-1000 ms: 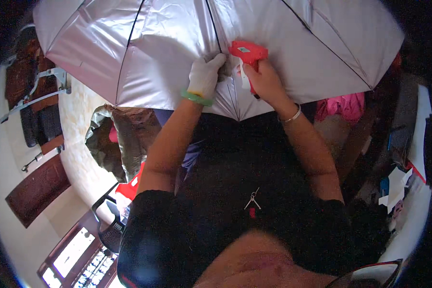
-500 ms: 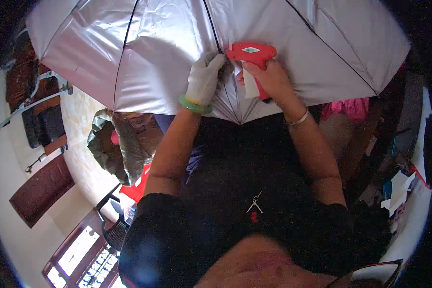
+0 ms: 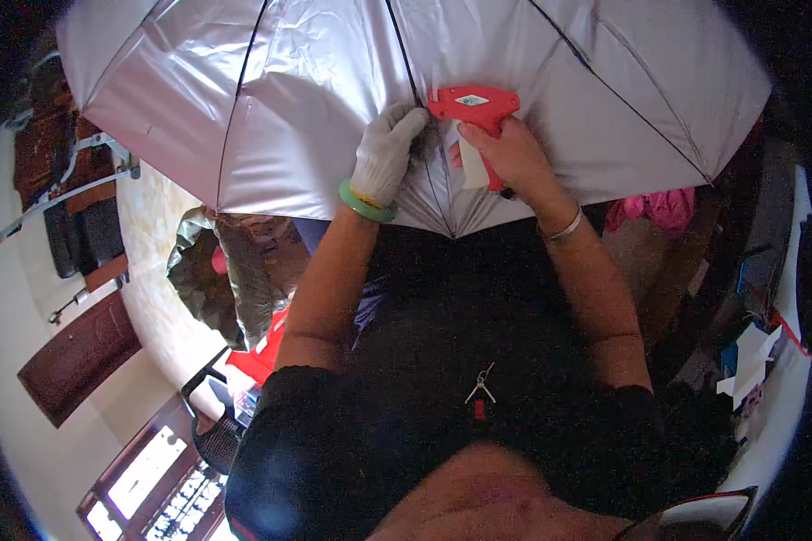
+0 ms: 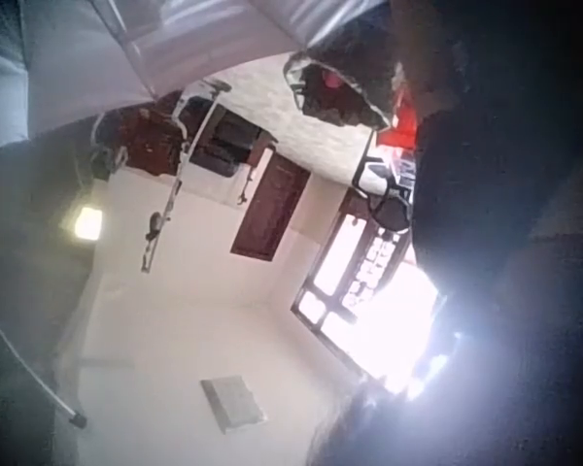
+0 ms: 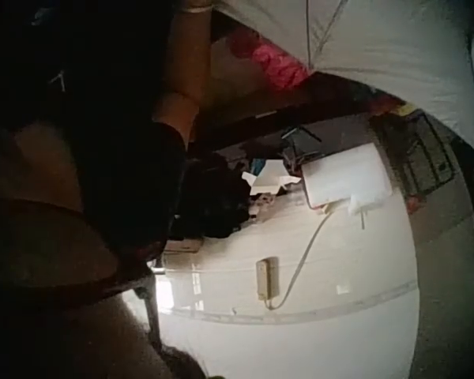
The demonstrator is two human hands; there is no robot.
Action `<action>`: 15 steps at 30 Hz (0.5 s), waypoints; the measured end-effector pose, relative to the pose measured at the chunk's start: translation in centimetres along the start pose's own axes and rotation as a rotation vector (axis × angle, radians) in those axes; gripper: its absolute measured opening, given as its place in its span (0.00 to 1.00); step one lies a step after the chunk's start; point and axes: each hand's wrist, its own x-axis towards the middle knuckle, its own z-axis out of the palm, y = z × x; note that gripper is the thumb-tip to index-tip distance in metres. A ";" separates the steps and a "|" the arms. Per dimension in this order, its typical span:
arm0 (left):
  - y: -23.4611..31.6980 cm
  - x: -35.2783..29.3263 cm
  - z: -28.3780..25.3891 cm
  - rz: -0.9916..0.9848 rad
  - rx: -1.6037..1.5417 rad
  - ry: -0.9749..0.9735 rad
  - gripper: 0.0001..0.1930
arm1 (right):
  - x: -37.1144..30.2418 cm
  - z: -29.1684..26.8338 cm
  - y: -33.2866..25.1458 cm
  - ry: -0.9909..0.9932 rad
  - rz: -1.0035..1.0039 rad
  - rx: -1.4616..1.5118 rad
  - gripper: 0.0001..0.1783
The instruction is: Assembling or repairing an umbrella using a handheld tagging tool.
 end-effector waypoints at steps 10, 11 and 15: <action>1.2 -0.4 1.1 0.099 0.141 -0.058 0.17 | 0.9 0.5 -0.5 0.022 -0.021 -0.189 0.15; 0.8 -0.3 0.7 0.163 0.172 -0.035 0.17 | 0.7 0.8 -0.9 0.058 -0.030 -0.316 0.16; -1.4 2.9 -0.6 0.183 0.705 0.224 0.27 | 0.0 -1.9 0.2 -0.056 0.130 0.094 0.19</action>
